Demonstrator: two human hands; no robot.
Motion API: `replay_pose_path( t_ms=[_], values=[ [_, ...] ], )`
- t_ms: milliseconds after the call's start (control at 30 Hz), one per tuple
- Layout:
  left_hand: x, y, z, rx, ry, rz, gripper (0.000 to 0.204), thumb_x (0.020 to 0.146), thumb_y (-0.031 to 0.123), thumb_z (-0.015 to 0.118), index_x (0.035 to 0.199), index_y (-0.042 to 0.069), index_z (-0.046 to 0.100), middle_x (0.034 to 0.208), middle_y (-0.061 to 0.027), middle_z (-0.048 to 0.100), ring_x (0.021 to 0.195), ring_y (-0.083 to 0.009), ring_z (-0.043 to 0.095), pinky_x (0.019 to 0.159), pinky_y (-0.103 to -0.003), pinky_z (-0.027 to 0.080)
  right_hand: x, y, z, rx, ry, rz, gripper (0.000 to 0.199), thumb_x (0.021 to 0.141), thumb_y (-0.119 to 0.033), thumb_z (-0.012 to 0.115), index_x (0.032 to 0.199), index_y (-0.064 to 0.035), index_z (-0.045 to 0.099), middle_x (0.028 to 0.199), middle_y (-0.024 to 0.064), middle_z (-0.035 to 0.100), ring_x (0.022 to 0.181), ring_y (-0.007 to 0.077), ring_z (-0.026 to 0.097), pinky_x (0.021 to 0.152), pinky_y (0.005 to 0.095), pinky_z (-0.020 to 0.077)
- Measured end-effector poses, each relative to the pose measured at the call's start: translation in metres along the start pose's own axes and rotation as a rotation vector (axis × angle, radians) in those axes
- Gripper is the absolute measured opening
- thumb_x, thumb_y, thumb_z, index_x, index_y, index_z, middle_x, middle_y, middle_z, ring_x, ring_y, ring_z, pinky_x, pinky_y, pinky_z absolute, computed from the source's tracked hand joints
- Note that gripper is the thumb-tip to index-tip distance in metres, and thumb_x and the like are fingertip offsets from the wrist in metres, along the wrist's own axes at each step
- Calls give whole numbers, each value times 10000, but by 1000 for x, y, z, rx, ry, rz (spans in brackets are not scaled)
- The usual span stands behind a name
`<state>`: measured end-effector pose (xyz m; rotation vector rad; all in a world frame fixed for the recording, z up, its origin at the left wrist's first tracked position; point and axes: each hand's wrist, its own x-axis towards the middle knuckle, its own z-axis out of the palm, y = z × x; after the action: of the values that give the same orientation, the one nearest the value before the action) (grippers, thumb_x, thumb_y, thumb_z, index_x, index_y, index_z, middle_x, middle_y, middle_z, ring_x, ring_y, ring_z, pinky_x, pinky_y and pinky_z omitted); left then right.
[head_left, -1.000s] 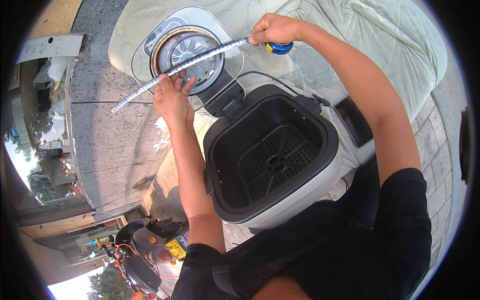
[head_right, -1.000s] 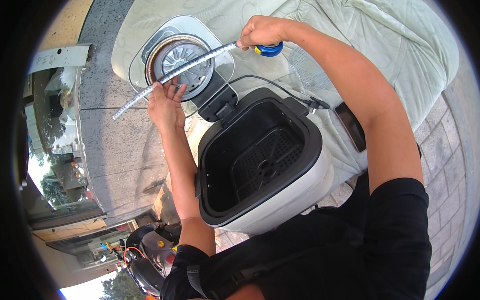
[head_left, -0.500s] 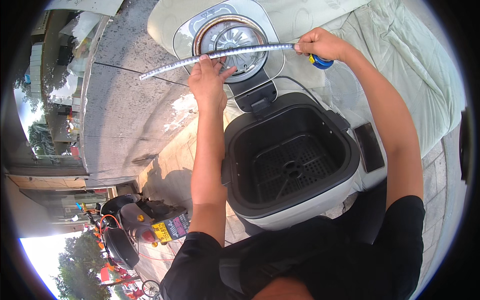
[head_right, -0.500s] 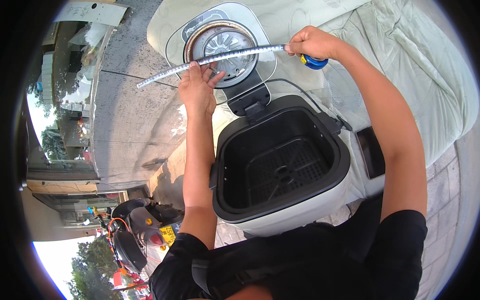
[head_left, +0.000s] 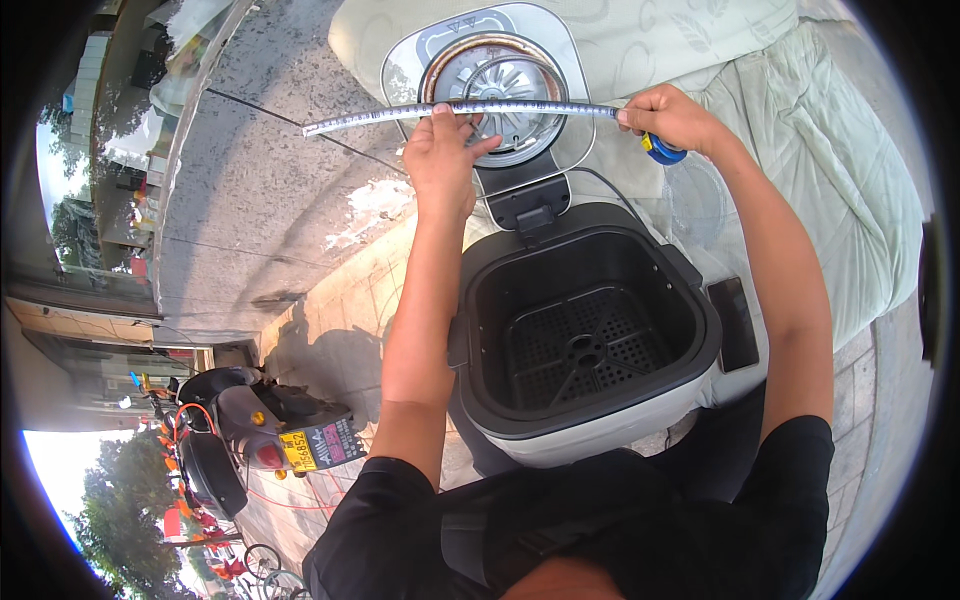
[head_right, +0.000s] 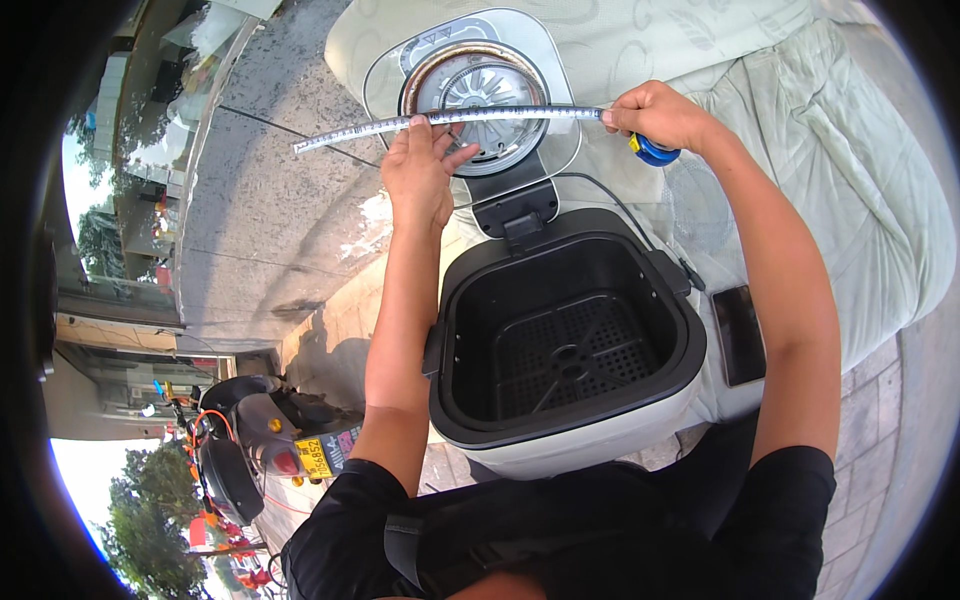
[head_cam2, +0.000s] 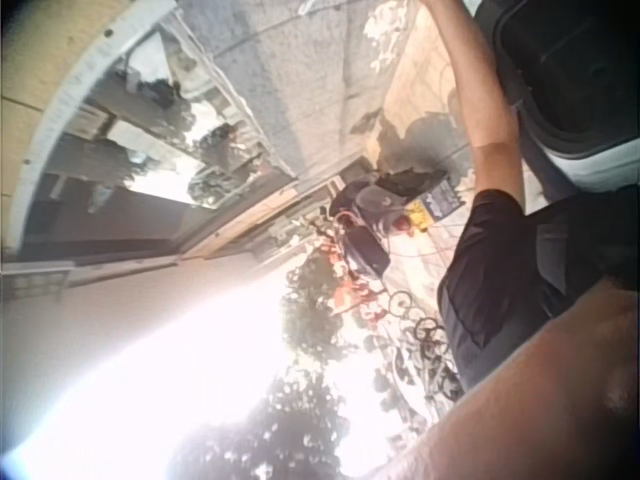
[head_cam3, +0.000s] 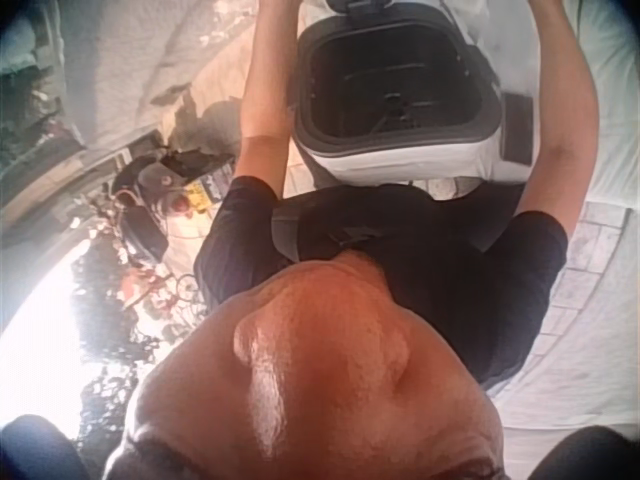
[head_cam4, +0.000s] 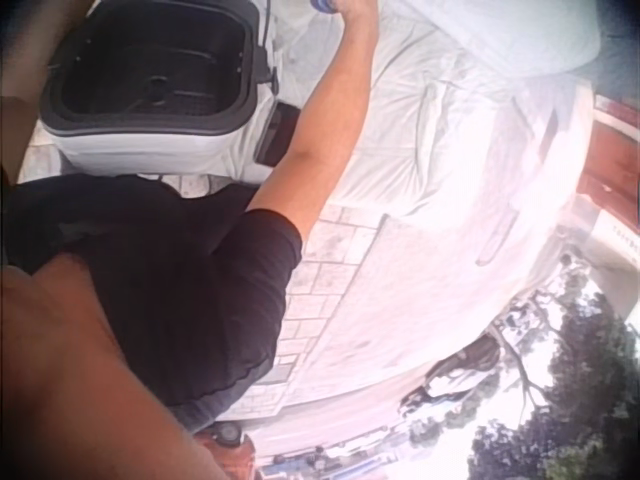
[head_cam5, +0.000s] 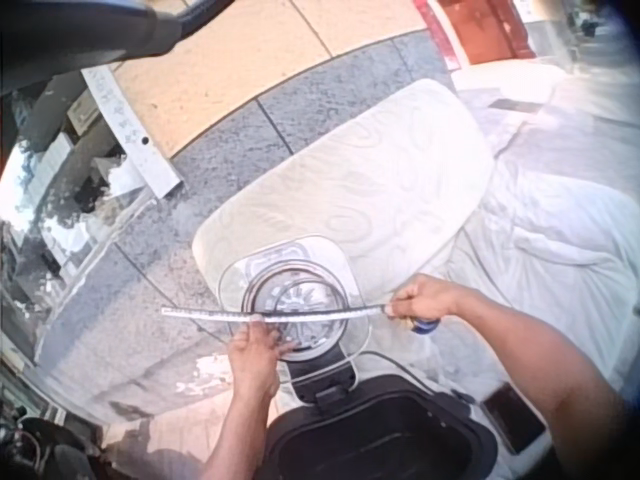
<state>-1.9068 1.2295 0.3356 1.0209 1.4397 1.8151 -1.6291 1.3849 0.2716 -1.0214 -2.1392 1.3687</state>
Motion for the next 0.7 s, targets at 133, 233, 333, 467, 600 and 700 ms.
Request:
replay_pose_path(
  t_ms=[133,233,333,467,600,700],
  values=[
    [1,-1,-1,0,-7,1,384,1116,246,478,1225,-121,508,1207,-270,621,1168,-384,654,763,-457,678,0,0,2,11,-4,5,276,991,-291,696,961,-29,778,837,15,709,800,102,623,782,277,503],
    [0,0,0,0,-15,2,381,1116,245,479,1222,-120,513,1203,-267,629,1163,-375,658,762,-451,676,1,2,1,28,-9,-3,279,990,-293,697,961,-28,778,839,15,710,803,103,625,786,278,505],
    [-1,1,0,0,-9,0,374,1114,239,485,1213,-120,521,1200,-263,637,1158,-367,662,762,-444,673,0,1,1,25,-8,4,280,990,-293,698,963,-26,779,833,17,708,800,105,627,784,280,506],
    [0,0,-2,-8,-6,1,361,1109,225,498,1203,-122,526,1201,-262,644,1145,-360,668,767,-436,672,-1,-1,2,10,3,3,276,988,-284,702,964,-21,781,819,20,702,788,109,625,769,282,507],
    [1,2,-1,-1,9,-6,352,1105,215,504,1205,-123,523,1198,-266,646,1142,-359,671,766,-431,672,4,6,3,35,19,-22,317,967,-344,709,915,-42,793,777,21,691,736,109,597,723,285,492],
    [0,3,1,6,20,-10,348,1106,208,498,1207,-124,521,1199,-268,646,1141,-357,672,765,-427,673,3,9,4,42,23,-33,320,967,-354,705,917,-51,795,778,18,691,746,112,599,734,289,489]
  ],
)
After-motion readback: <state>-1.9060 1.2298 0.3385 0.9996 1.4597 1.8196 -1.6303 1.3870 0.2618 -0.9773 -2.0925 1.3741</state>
